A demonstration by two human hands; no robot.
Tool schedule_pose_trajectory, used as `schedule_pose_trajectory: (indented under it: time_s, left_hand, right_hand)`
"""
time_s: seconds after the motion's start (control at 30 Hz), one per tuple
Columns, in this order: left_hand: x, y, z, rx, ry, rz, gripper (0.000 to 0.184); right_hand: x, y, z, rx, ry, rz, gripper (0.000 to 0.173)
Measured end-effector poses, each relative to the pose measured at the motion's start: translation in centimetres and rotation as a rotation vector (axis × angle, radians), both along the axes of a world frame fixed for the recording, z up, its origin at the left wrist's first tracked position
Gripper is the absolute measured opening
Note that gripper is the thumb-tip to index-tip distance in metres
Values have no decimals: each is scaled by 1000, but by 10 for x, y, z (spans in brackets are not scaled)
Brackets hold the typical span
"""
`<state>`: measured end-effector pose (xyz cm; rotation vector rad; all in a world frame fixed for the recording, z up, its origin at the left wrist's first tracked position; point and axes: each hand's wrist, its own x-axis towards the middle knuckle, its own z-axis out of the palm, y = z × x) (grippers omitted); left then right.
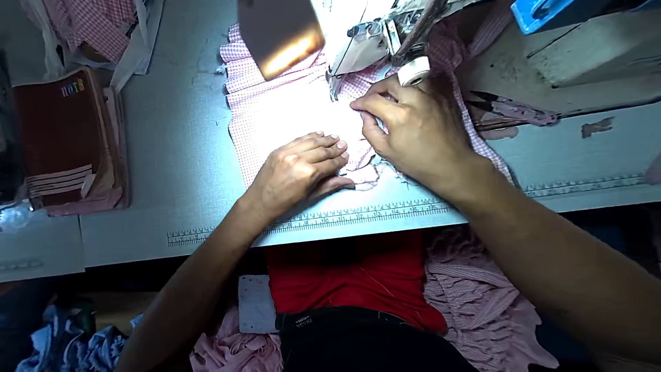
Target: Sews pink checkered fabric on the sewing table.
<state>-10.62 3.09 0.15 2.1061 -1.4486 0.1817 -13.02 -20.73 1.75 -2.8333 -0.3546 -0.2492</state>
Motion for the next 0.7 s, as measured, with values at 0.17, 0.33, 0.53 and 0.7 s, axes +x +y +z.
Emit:
schedule_pose_trajectory:
  time_s: [0.17,0.33,0.53,0.7]
  left_hand:
    - [31,-2,-2,11,7,-3,37]
    - [44,-5,-1,24,-2,15,38]
    - [61,16,-2,9,-21,-19,33]
    - [57,21,21,-23,-248,315,25]
  right_hand:
    - [24,-1,-9,-5,-42,-87,34]
    - [3,22,9,-17,-210,-150,29]
    - [-4,22,-12,119,-117,-42,26]
    - [-2,20,-12,163,-128,-42,25]
